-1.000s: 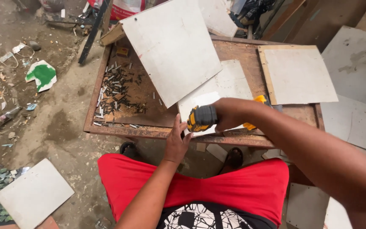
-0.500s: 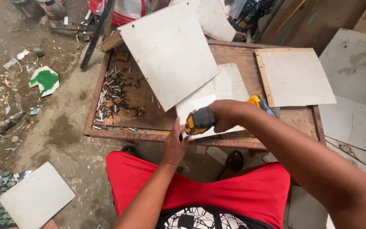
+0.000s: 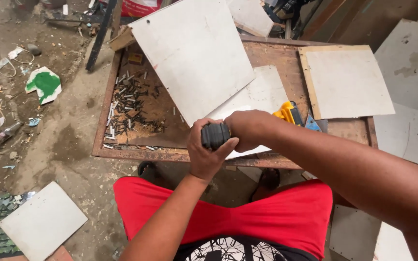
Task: Assembling a small white box by aligning panels and fastening them with screws using a power drill.
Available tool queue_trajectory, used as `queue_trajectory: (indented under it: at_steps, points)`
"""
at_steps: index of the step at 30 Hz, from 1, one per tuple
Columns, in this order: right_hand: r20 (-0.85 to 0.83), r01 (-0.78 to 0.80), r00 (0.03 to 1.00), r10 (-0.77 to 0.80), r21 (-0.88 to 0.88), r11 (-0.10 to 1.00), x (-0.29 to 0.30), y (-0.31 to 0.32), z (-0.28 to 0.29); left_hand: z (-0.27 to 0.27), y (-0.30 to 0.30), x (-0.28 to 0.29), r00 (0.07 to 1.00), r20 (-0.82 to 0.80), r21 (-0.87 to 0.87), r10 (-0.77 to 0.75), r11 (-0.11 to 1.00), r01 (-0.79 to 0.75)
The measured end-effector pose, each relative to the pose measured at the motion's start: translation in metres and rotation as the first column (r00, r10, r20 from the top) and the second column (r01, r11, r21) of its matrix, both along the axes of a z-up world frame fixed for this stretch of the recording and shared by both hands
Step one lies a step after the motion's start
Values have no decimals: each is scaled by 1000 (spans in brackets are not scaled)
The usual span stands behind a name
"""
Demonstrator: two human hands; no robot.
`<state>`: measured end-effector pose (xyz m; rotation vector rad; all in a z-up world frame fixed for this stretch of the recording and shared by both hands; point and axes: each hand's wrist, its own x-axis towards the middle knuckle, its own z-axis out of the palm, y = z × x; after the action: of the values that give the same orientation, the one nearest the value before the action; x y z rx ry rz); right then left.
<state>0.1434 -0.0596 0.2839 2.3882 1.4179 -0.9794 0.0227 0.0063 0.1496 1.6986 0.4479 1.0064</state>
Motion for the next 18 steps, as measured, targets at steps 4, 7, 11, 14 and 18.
queue_trajectory:
  at_steps: [4,7,11,14,18]
  points:
    - [-12,42,999,-42,-9,999,-8,0,20,7,-3,-4,999,30,8,-22,1000,22]
    - [9,28,1000,-28,22,999,-12,-1,20,8,-4,-6,993,103,-21,-51,998,53]
    - [6,54,999,-54,49,997,-15,-3,25,5,-5,-6,992,114,-21,-46,999,49]
    - [25,34,999,-35,53,998,-15,-7,18,2,-8,-5,992,115,-11,-46,999,47]
    - [43,-11,999,7,75,997,-9,-11,3,5,-10,-5,996,84,9,-41,999,41]
